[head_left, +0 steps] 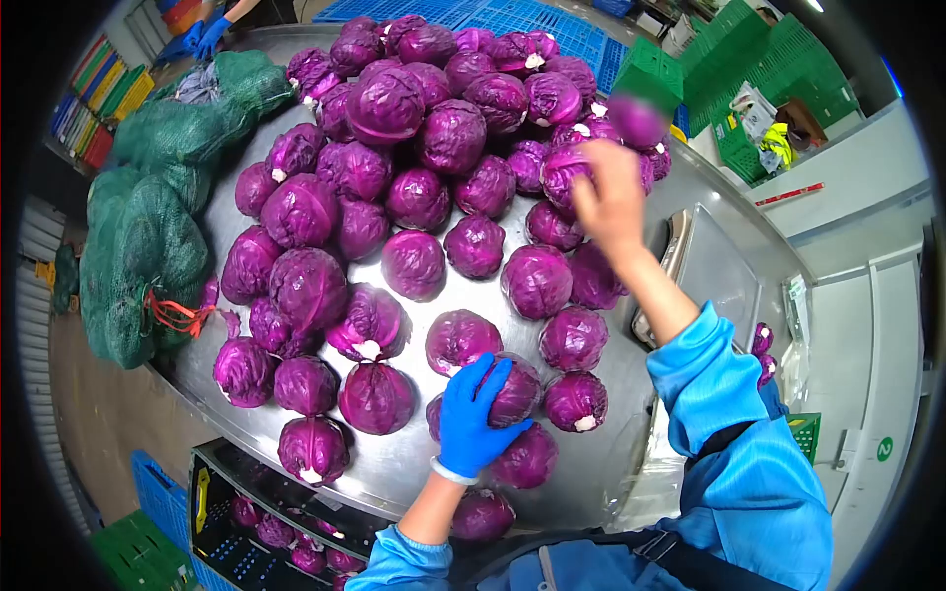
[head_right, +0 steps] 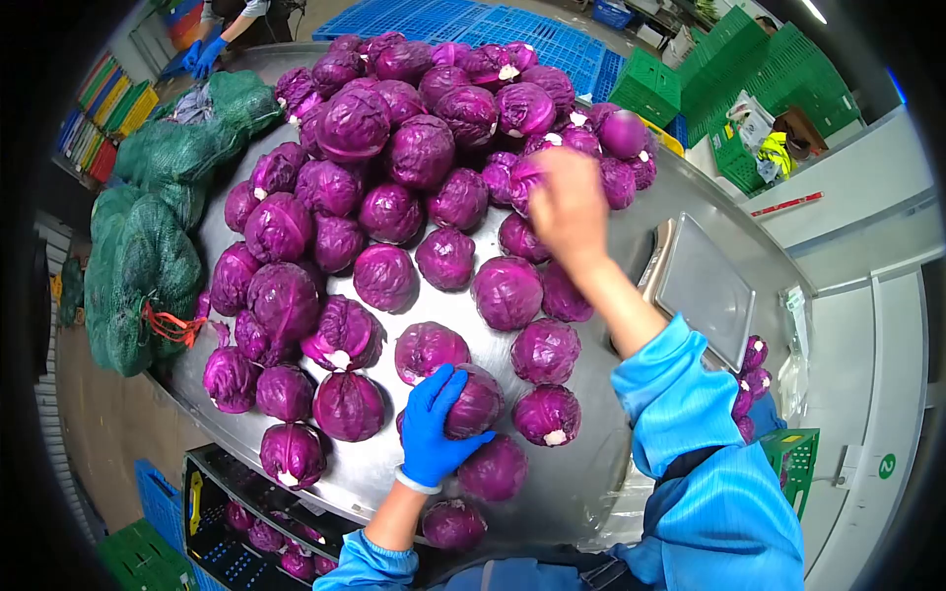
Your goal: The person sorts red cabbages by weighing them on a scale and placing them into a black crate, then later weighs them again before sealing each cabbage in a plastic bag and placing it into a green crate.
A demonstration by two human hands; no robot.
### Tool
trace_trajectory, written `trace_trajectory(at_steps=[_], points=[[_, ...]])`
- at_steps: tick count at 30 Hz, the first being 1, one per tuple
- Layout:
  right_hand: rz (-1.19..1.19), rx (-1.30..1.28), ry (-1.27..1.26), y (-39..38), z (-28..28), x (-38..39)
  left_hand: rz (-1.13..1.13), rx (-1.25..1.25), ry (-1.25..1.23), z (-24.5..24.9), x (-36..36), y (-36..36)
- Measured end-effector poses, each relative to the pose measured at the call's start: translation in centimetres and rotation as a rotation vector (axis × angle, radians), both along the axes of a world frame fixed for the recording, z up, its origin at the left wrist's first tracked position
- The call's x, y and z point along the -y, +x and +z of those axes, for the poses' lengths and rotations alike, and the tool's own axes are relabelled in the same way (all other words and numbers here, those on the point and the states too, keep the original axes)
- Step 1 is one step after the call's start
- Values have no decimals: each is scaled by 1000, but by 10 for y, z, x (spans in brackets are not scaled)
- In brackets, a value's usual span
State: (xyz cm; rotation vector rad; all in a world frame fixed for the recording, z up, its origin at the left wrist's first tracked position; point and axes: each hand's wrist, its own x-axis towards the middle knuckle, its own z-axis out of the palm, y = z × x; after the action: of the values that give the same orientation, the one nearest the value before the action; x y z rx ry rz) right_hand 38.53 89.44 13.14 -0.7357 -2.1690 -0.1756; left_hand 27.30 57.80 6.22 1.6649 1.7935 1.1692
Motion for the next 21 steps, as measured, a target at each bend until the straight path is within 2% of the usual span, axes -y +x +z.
trace_trajectory(at_steps=[1,2,3,5,7,9,10,11,13,16,17,19,20,21], points=[[181,70,-181,-15,-12,19,52,155,-18,-5,3,4],[127,338,-390,-33,-15,42,103,309,-37,-9,7,8],[218,394,-348,-46,-37,49,151,460,-55,-10,9,9],[69,667,-427,-66,-81,57,213,780,-94,-4,12,0],[-10,754,-468,-85,-95,63,201,1054,-86,-1,18,-14],[-37,747,-408,-95,-103,65,222,1553,-114,-18,31,-18],[31,707,-367,-93,-105,62,347,1706,-220,-30,38,-20],[80,678,-400,-90,-101,62,368,1817,-212,-30,39,-22],[102,558,-441,-71,-76,68,389,1980,-188,-23,37,-25],[79,150,-656,-9,-15,88,357,1919,-146,-57,45,-18],[72,35,-638,21,1,89,348,1928,-155,-55,45,-16],[-110,-17,-516,98,13,75,309,1950,-188,-45,42,-12],[-238,-47,-547,142,11,64,285,1789,-152,-32,40,-9],[-359,-79,-577,188,3,52,320,1754,-205,-26,37,-1]])
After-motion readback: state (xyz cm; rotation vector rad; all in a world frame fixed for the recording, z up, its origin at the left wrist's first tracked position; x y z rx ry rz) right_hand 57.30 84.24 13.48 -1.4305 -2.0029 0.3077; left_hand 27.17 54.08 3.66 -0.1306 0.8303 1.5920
